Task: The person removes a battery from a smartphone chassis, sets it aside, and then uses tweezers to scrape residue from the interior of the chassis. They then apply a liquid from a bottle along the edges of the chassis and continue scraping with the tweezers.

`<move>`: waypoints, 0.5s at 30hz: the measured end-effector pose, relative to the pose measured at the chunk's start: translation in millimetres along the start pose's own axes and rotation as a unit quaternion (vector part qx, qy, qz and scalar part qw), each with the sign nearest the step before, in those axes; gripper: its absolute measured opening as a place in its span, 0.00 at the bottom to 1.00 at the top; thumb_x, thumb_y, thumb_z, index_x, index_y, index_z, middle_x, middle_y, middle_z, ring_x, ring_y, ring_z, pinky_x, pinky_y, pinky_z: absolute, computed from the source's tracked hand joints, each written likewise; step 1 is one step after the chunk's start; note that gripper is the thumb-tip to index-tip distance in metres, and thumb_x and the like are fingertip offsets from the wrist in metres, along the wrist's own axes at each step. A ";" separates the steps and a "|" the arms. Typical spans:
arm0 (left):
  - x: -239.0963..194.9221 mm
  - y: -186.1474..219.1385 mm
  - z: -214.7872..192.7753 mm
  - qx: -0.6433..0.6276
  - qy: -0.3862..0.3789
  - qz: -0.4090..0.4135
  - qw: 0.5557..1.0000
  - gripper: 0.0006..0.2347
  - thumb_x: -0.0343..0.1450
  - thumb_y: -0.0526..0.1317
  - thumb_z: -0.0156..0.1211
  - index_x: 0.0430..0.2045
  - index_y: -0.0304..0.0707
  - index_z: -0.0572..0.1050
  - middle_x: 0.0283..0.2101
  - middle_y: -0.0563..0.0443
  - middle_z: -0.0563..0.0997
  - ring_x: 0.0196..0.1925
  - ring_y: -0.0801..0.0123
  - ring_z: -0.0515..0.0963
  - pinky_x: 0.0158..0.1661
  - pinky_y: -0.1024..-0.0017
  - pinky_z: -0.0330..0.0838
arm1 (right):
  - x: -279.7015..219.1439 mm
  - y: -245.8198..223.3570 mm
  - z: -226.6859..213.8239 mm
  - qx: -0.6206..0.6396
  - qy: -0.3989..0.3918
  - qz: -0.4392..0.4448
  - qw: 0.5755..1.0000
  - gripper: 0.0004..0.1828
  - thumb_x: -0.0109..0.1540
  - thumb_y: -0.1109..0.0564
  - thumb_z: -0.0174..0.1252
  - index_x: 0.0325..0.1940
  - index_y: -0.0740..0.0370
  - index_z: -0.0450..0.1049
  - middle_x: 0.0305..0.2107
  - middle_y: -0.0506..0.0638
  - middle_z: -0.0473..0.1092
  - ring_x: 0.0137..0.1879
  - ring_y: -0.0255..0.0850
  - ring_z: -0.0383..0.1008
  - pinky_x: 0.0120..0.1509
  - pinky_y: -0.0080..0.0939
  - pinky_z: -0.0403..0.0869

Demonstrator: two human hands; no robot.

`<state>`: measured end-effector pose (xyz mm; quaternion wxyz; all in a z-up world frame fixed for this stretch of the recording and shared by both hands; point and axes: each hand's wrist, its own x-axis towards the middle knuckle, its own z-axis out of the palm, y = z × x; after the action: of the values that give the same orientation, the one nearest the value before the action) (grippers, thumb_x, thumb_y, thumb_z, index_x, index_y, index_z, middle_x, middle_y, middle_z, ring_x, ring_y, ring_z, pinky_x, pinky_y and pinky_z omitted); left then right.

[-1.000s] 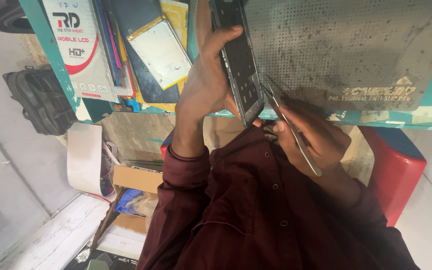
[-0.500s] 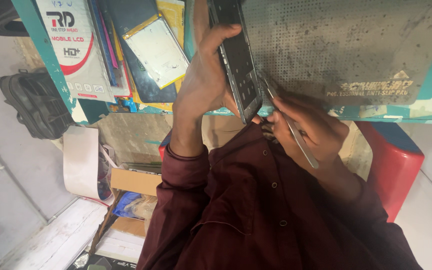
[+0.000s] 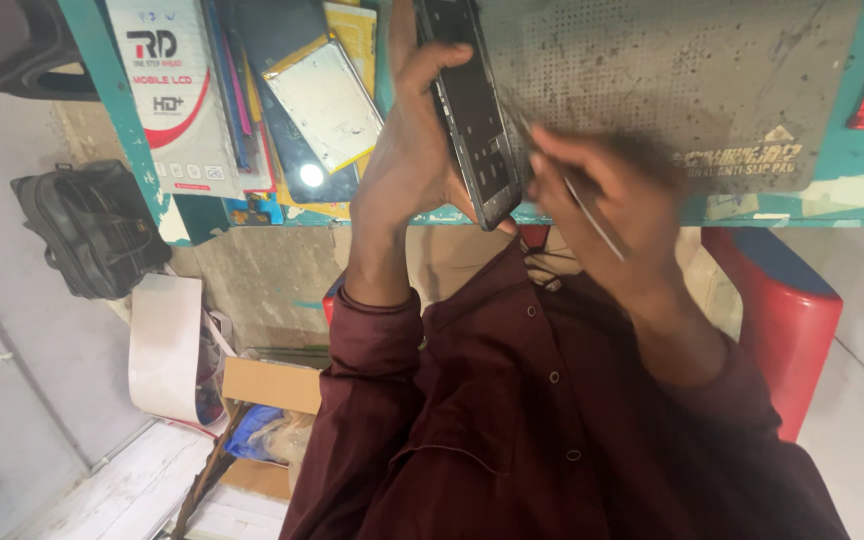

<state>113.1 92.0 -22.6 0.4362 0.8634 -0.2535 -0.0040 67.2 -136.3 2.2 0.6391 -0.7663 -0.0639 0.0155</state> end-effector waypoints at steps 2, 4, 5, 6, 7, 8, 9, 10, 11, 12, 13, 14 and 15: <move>-4.4 1.1 -0.5 -0.025 -0.010 -0.013 1.000 0.60 0.43 0.52 0.94 0.65 0.36 0.51 0.63 0.39 0.62 0.65 0.52 0.71 0.65 0.65 0.69 | -16.1 -4.9 -0.7 0.022 0.006 0.012 1.000 0.13 0.70 0.66 0.64 0.59 0.67 0.77 0.41 0.55 0.78 0.42 0.35 0.81 0.45 0.32 0.78; -5.7 2.1 -1.1 0.036 -0.001 0.004 0.999 0.54 0.48 0.44 0.94 0.63 0.38 0.52 0.64 0.34 0.59 0.66 0.50 0.70 0.65 0.68 0.70 | -20.1 -6.2 -0.6 -0.014 0.007 -0.013 1.000 0.12 0.68 0.67 0.65 0.57 0.67 0.78 0.41 0.55 0.79 0.42 0.36 0.82 0.45 0.32 0.78; -10.4 5.8 -1.2 0.106 0.010 0.025 0.994 0.50 0.52 0.37 0.93 0.62 0.40 0.53 0.65 0.28 0.56 0.68 0.47 0.68 0.66 0.69 0.71 | -19.5 -6.2 0.0 -0.032 0.010 -0.024 0.999 0.12 0.67 0.67 0.66 0.56 0.66 0.78 0.42 0.56 0.79 0.42 0.36 0.82 0.45 0.32 0.78; -10.6 4.3 -1.0 0.124 0.010 0.026 0.992 0.49 0.53 0.35 0.93 0.61 0.40 0.53 0.65 0.27 0.55 0.68 0.46 0.68 0.66 0.70 0.71 | -16.9 -5.1 0.9 -0.039 0.012 -0.033 0.999 0.12 0.67 0.67 0.66 0.55 0.67 0.78 0.42 0.56 0.79 0.42 0.37 0.81 0.46 0.33 0.77; -16.3 5.5 -0.2 0.140 0.008 0.022 0.990 0.48 0.54 0.33 0.93 0.61 0.41 0.53 0.65 0.26 0.55 0.68 0.46 0.68 0.65 0.70 0.72 | -16.1 -4.2 2.8 -0.045 0.013 -0.037 0.998 0.12 0.67 0.67 0.67 0.55 0.67 0.78 0.42 0.56 0.79 0.43 0.38 0.81 0.47 0.34 0.77; -20.6 4.2 0.5 0.105 -0.004 -0.003 0.994 0.50 0.53 0.37 0.93 0.62 0.41 0.52 0.64 0.29 0.57 0.66 0.48 0.70 0.65 0.70 0.72 | -15.4 -3.3 4.4 -0.051 0.013 -0.042 0.998 0.13 0.66 0.68 0.67 0.55 0.67 0.78 0.42 0.56 0.79 0.43 0.39 0.80 0.48 0.35 0.76; -24.0 2.0 1.6 0.071 -0.015 -0.027 0.997 0.51 0.52 0.41 0.94 0.62 0.40 0.52 0.63 0.32 0.60 0.65 0.50 0.71 0.64 0.69 0.72 | -13.8 -2.5 4.8 -0.019 0.008 -0.020 1.000 0.13 0.67 0.68 0.66 0.56 0.67 0.78 0.43 0.56 0.79 0.45 0.38 0.81 0.49 0.34 0.78; -27.6 -0.5 2.2 0.035 -0.026 -0.051 0.998 0.53 0.51 0.45 0.94 0.63 0.39 0.51 0.61 0.35 0.62 0.63 0.53 0.73 0.63 0.68 0.72 | -12.4 -2.0 5.9 0.013 0.003 0.002 1.000 0.13 0.68 0.68 0.64 0.57 0.67 0.78 0.44 0.56 0.79 0.46 0.38 0.81 0.50 0.33 0.79; -32.9 -1.7 3.0 0.000 -0.036 -0.078 0.996 0.55 0.50 0.49 0.94 0.63 0.39 0.50 0.60 0.38 0.64 0.61 0.55 0.74 0.62 0.68 0.72 | -13.1 -2.5 6.2 0.046 -0.005 0.025 0.999 0.13 0.69 0.68 0.62 0.58 0.67 0.78 0.45 0.56 0.78 0.47 0.38 0.82 0.51 0.32 0.80; -37.7 -2.3 3.8 -0.036 -0.046 -0.104 0.993 0.57 0.49 0.53 0.94 0.64 0.38 0.50 0.59 0.41 0.66 0.60 0.57 0.76 0.61 0.67 0.72 | -14.5 -3.7 5.3 0.018 -0.001 0.002 1.000 0.12 0.69 0.68 0.63 0.57 0.67 0.78 0.45 0.57 0.78 0.47 0.38 0.82 0.50 0.32 0.79; -38.2 -4.6 4.5 -0.027 -0.034 -0.084 0.996 0.58 0.46 0.52 0.94 0.63 0.38 0.50 0.59 0.39 0.65 0.61 0.55 0.74 0.62 0.65 0.70 | -14.3 -4.7 3.4 -0.012 0.006 -0.024 1.000 0.12 0.69 0.68 0.65 0.57 0.67 0.77 0.46 0.57 0.78 0.47 0.39 0.82 0.49 0.32 0.79; -37.7 -6.2 5.7 -0.019 -0.022 -0.063 0.998 0.59 0.43 0.52 0.93 0.63 0.39 0.50 0.59 0.37 0.65 0.62 0.52 0.72 0.63 0.63 0.69 | -14.4 -6.1 0.7 -0.043 0.013 -0.050 0.998 0.12 0.68 0.68 0.66 0.56 0.68 0.77 0.46 0.57 0.78 0.47 0.39 0.82 0.48 0.32 0.79; -39.0 -5.9 6.4 -0.011 -0.010 -0.045 0.999 0.60 0.40 0.52 0.93 0.62 0.39 0.51 0.59 0.36 0.64 0.63 0.50 0.70 0.63 0.61 0.67 | -16.0 -7.8 -1.9 -0.022 0.022 -0.037 0.999 0.12 0.69 0.68 0.65 0.57 0.68 0.77 0.47 0.57 0.78 0.46 0.38 0.82 0.47 0.31 0.80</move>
<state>80.2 107.4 -39.3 0.4423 0.8690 -0.2191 -0.0348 51.0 -138.7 9.2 0.6239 -0.7771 -0.0783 -0.0265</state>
